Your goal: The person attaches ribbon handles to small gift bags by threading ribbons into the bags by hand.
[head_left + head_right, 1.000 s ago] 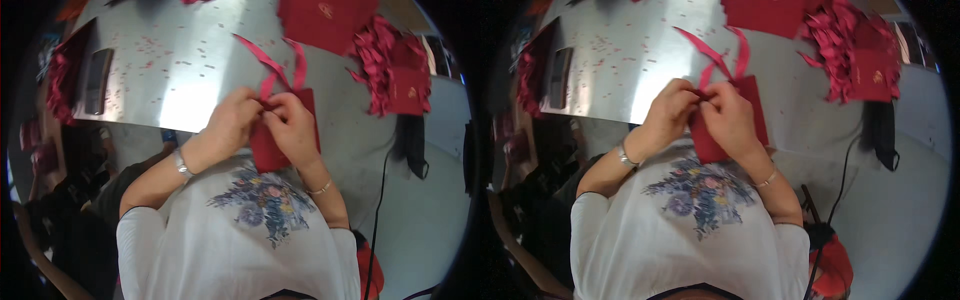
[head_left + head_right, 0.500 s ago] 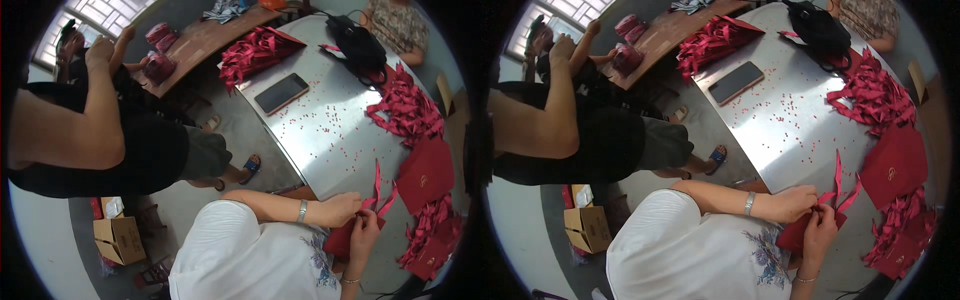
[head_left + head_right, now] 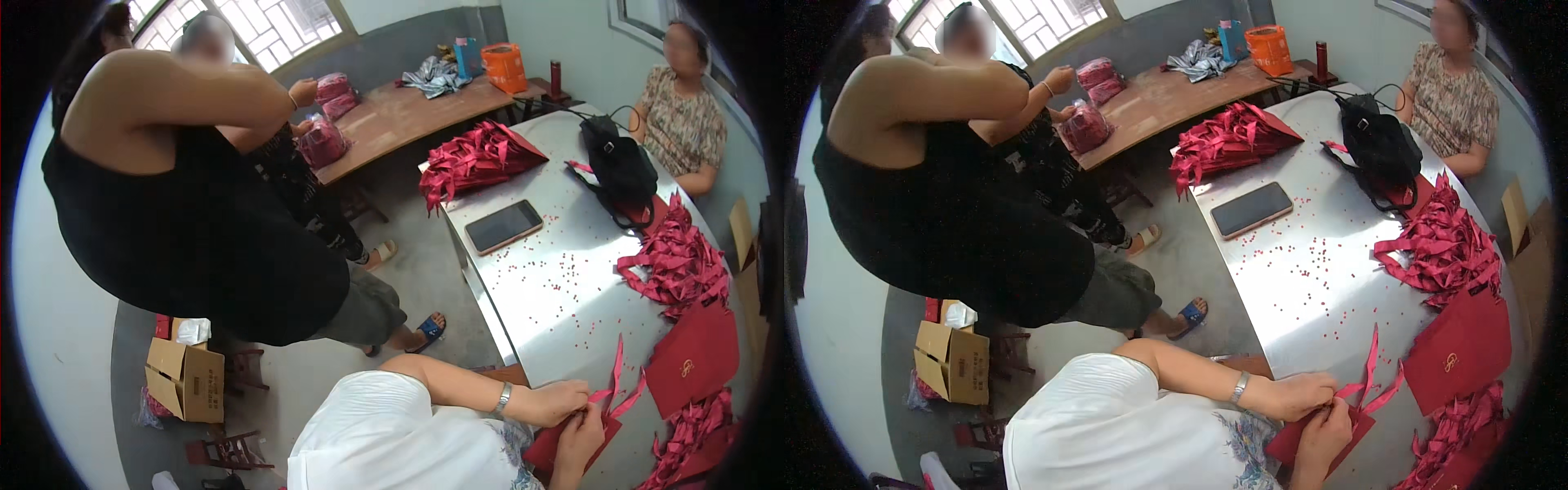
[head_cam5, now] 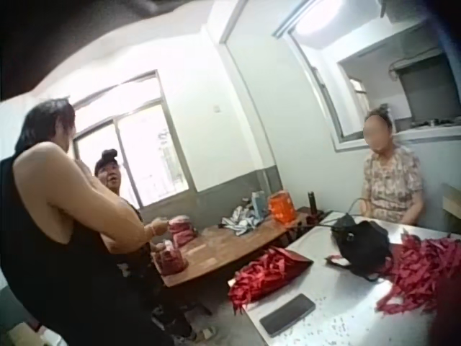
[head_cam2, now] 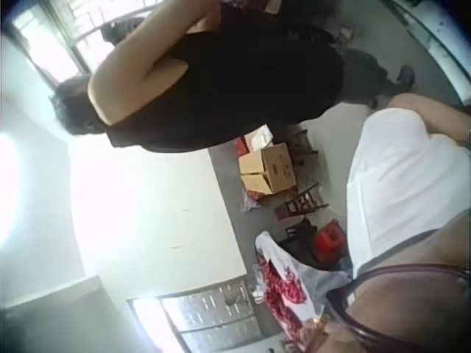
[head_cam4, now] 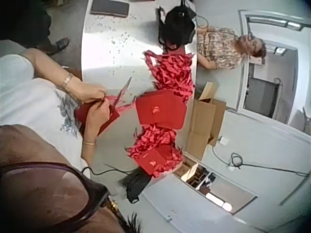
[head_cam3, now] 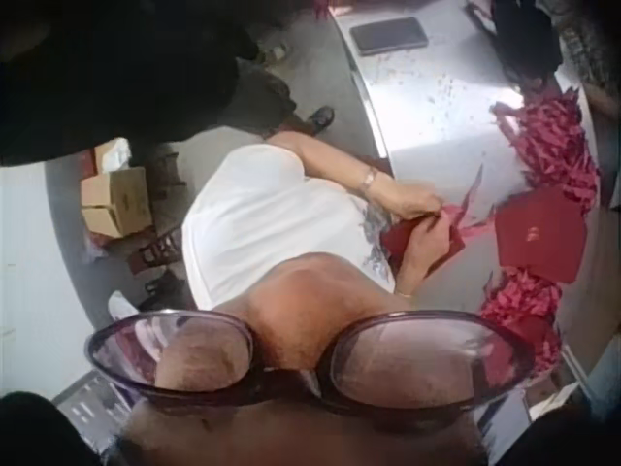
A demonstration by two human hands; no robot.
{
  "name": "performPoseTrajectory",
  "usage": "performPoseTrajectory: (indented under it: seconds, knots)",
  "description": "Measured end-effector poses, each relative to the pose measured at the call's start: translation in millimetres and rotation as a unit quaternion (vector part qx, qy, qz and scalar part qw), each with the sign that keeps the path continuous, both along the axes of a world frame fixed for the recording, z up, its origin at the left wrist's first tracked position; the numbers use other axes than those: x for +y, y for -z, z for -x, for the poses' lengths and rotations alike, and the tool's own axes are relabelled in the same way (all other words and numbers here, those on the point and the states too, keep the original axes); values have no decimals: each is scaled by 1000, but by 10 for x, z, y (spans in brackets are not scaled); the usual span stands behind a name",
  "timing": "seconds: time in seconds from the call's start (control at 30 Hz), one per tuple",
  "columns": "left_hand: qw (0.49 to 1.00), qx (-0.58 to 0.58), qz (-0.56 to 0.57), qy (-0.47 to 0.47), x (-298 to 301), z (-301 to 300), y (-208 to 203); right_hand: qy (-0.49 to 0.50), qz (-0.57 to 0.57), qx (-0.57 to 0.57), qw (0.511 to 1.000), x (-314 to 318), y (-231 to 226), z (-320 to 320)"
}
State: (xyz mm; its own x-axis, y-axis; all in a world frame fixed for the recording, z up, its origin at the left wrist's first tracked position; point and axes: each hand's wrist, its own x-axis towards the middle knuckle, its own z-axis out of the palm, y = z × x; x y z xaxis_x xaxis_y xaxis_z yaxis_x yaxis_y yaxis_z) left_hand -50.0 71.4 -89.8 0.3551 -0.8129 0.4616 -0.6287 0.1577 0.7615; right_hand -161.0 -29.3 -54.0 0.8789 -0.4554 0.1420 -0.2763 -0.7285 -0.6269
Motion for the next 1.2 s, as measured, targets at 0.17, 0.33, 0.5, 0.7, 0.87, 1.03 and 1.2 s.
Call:
performPoseTrajectory:
  seconds: [0.17,0.33,0.5,0.7,0.87,1.03,1.2]
  knots:
    - [990,123,-68,25,77,-67,-155,4,-35,-18,999,54,-93,63]
    - [982,139,-127,-8,-14,-225,-302,17,-13,-39,999,79,-16,115]
    - [964,107,-194,147,10,-396,-428,-39,15,-20,999,143,-12,171]
    - [964,-68,-200,160,8,-411,-411,-60,28,-56,996,184,-30,201]
    - [966,-74,-215,123,91,-356,-474,-56,56,-83,993,303,-266,185]
    - [960,-125,-233,90,144,-217,-512,-66,109,-54,990,183,-258,334]
    - [961,-147,-178,154,55,-333,-570,-83,133,-36,987,183,-304,358]
